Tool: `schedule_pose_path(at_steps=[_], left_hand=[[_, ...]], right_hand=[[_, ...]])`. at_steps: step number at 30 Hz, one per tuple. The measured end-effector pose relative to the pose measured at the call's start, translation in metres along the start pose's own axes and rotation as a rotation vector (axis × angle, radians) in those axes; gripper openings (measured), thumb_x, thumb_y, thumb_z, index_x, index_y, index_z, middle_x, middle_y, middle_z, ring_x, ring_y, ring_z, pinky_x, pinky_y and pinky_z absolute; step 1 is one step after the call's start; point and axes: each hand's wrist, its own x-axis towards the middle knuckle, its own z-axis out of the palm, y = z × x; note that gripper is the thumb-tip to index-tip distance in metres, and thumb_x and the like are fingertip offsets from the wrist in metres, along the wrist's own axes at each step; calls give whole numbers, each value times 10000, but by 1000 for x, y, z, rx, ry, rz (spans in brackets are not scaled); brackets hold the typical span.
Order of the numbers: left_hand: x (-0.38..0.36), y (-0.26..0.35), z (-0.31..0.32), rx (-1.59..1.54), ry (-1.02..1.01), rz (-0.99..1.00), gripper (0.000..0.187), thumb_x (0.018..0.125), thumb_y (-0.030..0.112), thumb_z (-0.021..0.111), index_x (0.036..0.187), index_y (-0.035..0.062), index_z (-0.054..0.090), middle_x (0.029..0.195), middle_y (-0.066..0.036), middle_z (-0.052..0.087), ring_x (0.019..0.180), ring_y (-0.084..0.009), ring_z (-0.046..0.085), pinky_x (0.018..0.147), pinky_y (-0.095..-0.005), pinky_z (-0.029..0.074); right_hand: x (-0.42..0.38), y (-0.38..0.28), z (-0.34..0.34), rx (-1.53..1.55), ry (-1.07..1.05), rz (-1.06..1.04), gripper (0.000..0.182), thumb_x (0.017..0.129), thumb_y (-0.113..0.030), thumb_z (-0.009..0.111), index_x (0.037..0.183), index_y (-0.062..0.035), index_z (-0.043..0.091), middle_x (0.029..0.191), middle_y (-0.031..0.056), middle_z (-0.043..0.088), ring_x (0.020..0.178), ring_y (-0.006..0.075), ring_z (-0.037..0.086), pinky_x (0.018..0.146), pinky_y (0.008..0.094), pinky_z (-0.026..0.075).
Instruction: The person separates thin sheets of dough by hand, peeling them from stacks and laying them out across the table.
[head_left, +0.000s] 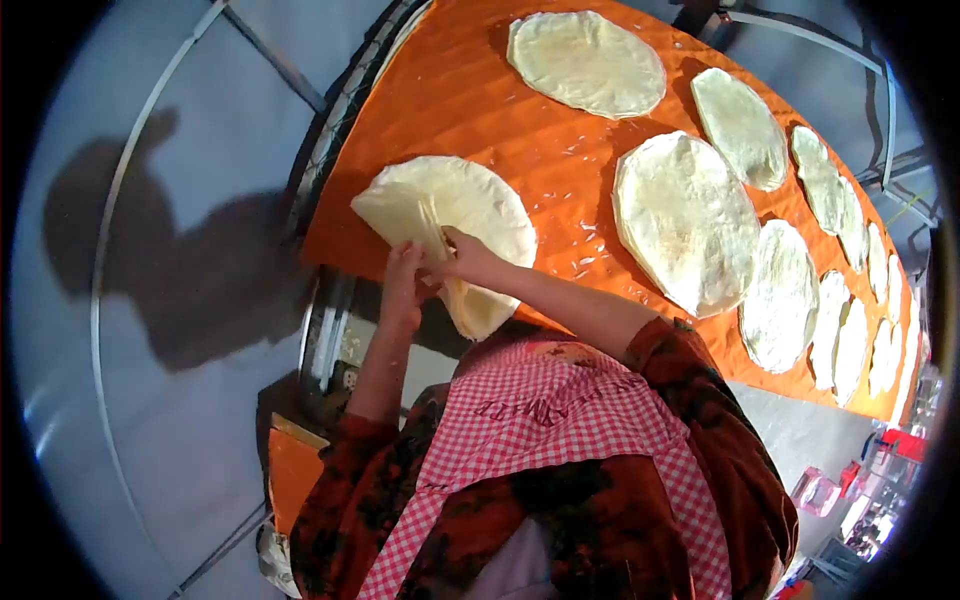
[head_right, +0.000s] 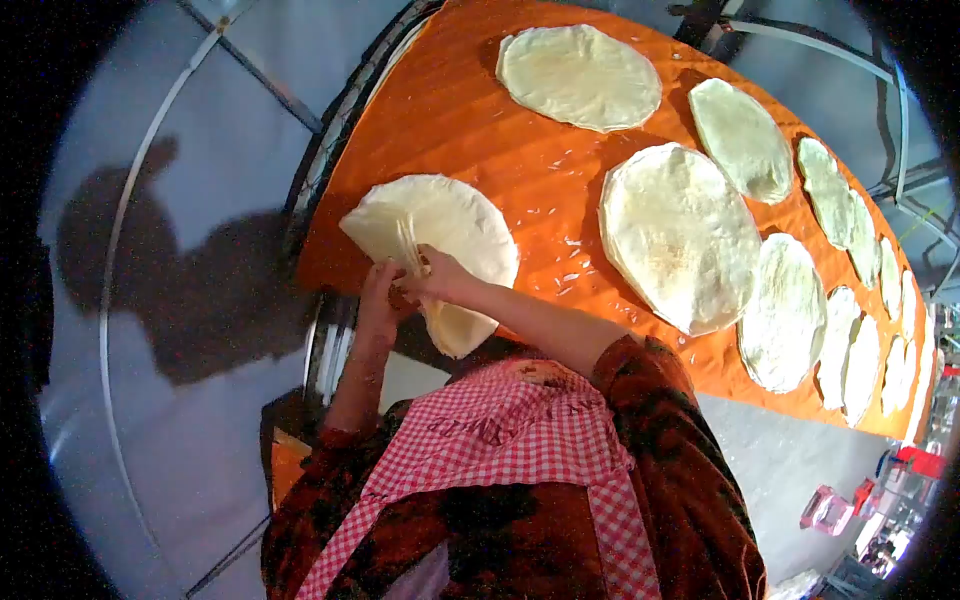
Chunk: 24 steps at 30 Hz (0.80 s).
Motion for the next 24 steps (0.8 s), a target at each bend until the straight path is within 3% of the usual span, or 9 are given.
schedule_pose_path(at_steps=[2,5,10,13,16,24], left_hand=[[3,-23,-13,63,59,36,528,886,368,555,1298,99,365,1172,-89,516,1027,-204,545,788,-406,492],[-4,-30,-16,-108,69,57,591,831,248,641,1310,70,343,1208,-96,481,1074,-219,515,864,-336,461],[-7,-30,-19,-214,60,136,616,815,218,652,1308,39,329,1223,-123,477,1103,-237,506,905,-352,443],[-7,-28,-23,-227,15,156,591,822,201,619,1305,28,325,1219,-125,480,1106,-240,508,907,-354,444],[-4,-29,-32,-274,-22,122,589,832,231,592,1329,39,341,1226,-101,486,1111,-226,508,923,-355,431],[4,-36,-43,-264,-65,157,556,827,246,547,1321,50,383,1200,-80,505,1097,-212,511,924,-347,421]], right_hand=[[11,22,1,74,-49,-23,729,731,-275,712,1310,21,384,1096,172,581,995,231,585,841,320,479],[10,22,5,127,-149,-31,759,733,-303,707,1326,29,369,1165,170,551,1047,223,557,866,327,469],[15,32,16,150,-228,44,767,744,-300,699,1338,40,354,1187,164,539,1066,230,541,886,328,453],[13,32,19,334,-240,78,718,761,-279,680,1332,32,375,1176,154,547,1061,229,541,893,321,444],[7,16,18,213,-208,118,634,791,-251,641,1312,29,412,1174,143,551,1060,223,536,905,312,434],[14,39,31,372,-152,116,537,838,-238,563,1285,35,447,1176,137,547,1051,205,528,908,306,427]])
